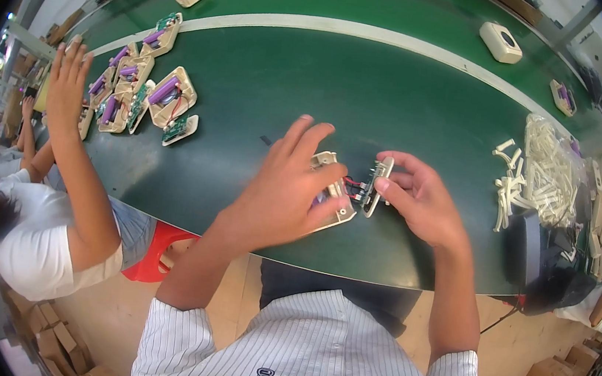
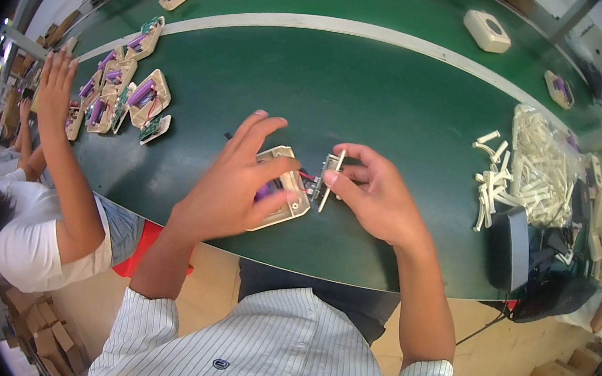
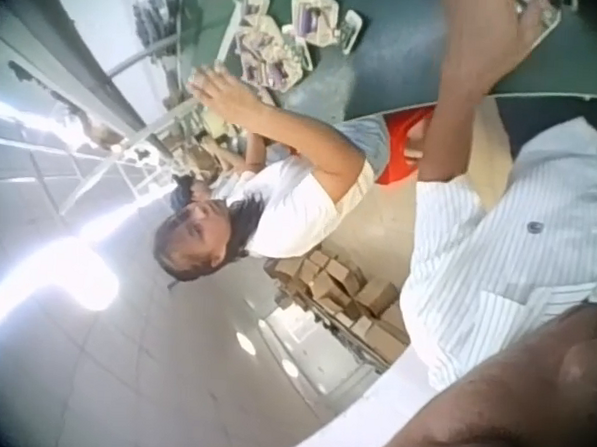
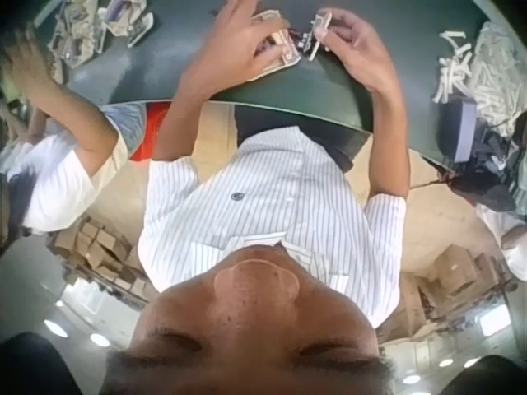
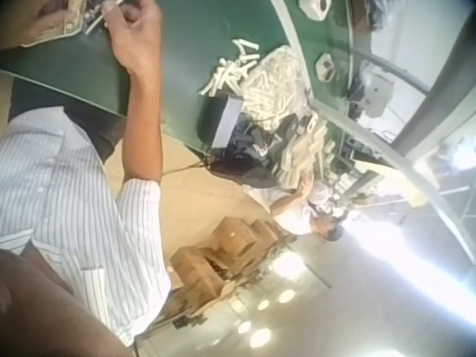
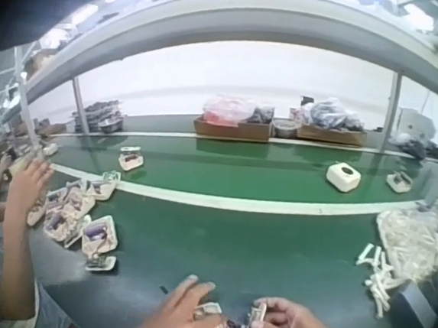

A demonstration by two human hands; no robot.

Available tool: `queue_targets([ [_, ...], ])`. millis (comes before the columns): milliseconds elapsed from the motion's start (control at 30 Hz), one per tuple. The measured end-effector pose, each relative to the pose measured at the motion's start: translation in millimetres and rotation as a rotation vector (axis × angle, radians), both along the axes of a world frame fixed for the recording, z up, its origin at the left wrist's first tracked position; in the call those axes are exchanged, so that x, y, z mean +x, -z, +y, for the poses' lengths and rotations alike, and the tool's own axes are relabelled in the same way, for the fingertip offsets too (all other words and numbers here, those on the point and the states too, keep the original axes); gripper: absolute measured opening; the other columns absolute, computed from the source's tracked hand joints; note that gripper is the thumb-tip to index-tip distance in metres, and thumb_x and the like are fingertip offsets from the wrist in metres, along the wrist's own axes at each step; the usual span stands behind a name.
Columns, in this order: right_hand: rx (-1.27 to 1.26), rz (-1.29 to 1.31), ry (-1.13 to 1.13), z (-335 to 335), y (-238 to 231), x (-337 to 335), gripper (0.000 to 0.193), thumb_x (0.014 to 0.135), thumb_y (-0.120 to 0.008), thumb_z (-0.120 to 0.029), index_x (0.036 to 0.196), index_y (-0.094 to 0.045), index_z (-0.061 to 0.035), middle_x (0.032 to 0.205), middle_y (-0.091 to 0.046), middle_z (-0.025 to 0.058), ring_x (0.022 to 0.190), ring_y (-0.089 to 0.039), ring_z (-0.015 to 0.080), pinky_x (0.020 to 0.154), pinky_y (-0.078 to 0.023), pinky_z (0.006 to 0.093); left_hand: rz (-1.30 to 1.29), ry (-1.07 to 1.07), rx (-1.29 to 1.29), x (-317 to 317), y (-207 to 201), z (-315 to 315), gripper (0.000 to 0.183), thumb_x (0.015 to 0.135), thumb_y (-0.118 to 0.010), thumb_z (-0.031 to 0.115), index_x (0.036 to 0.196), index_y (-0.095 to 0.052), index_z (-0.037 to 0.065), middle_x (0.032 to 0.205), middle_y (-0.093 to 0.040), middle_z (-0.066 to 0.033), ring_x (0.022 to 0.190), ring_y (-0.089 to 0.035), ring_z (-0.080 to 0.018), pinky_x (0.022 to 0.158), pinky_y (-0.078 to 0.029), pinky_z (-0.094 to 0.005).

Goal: The person assembles electronic devices by hand, inserting batteries and connecting wire connectors to circuit boards within plastic housings.

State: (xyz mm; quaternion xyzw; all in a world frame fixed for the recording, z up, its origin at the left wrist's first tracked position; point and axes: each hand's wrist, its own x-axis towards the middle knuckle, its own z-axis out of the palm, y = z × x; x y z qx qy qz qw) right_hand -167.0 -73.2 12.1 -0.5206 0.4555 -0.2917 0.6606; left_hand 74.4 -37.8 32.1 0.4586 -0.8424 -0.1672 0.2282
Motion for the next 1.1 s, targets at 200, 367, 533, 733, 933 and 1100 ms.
queue_targets([
  [200, 0.003, 0.033, -0.084, 0, -7, 6, 0.05, 0.098, -0.071, -0.02, 0.138, -0.051, 0.0022, 0.102, -0.072, 0.0094, 0.092, -0.063, 0.0098, 0.081, -0.05, 0.0251, -0.135, -0.189, 0.124, 6, 1, 40, 0.073, 0.072, -0.088, 0.044, 0.134, -0.062, 0.016, 0.151, -0.038, -0.0289, 0.137, -0.042, -0.0539, 0.108, -0.043, -0.0568],
  [367, 0.072, -0.002, -0.213, 4, -7, 20, 0.049, 0.099, -0.069, -0.016, 0.14, -0.05, 0.0028, 0.105, -0.072, 0.0095, 0.095, -0.063, 0.0099, 0.084, -0.051, 0.0251, -0.077, -0.041, -0.006, 22, 17, 36, 0.061, 0.071, -0.089, 0.034, 0.125, -0.067, 0.014, 0.146, -0.044, -0.025, 0.135, -0.048, -0.0448, 0.106, -0.045, -0.0552],
  [533, 0.083, -0.023, -0.31, -6, 0, 26, 0.048, 0.1, -0.066, -0.013, 0.142, -0.05, 0.0028, 0.111, -0.072, 0.0112, 0.1, -0.065, 0.0116, 0.088, -0.053, 0.0268, -0.072, 0.076, 0.039, 31, 11, 24, 0.055, 0.071, -0.088, 0.03, 0.12, -0.069, 0.013, 0.143, -0.046, -0.0212, 0.135, -0.048, -0.0442, 0.105, -0.045, -0.0526],
  [733, 0.031, 0.0, -0.264, -2, 4, 29, 0.051, 0.099, -0.07, -0.021, 0.14, -0.052, 0.0039, 0.105, -0.073, 0.0106, 0.091, -0.063, 0.01, 0.079, -0.051, 0.0265, -0.099, 0.18, 0.015, 40, 14, 14, 0.05, 0.074, -0.086, 0.032, 0.118, -0.07, 0.014, 0.14, -0.047, -0.0194, 0.137, -0.045, -0.0421, 0.104, -0.043, -0.0525],
  [933, 0.078, 0.013, -0.279, 5, 7, 35, 0.051, 0.098, -0.071, -0.021, 0.139, -0.053, 0.0029, 0.104, -0.073, 0.0104, 0.091, -0.064, 0.0105, 0.079, -0.051, 0.0262, -0.233, 0.162, 0.038, 51, -6, 18, 0.05, 0.076, -0.086, 0.031, 0.121, -0.07, 0.019, 0.147, -0.045, -0.0212, 0.143, -0.039, -0.0448, 0.11, -0.041, -0.0548],
  [1100, 0.079, -0.061, -0.228, 12, 10, 34, 0.045, 0.099, -0.069, -0.014, 0.136, -0.053, 0.0036, 0.107, -0.073, 0.0104, 0.092, -0.065, 0.0114, 0.08, -0.052, 0.0262, -0.23, 0.132, 0.108, 48, -8, 28, 0.045, 0.08, -0.081, 0.023, 0.123, -0.07, 0.018, 0.149, -0.042, -0.027, 0.142, -0.037, -0.0511, 0.109, -0.045, -0.0563],
])
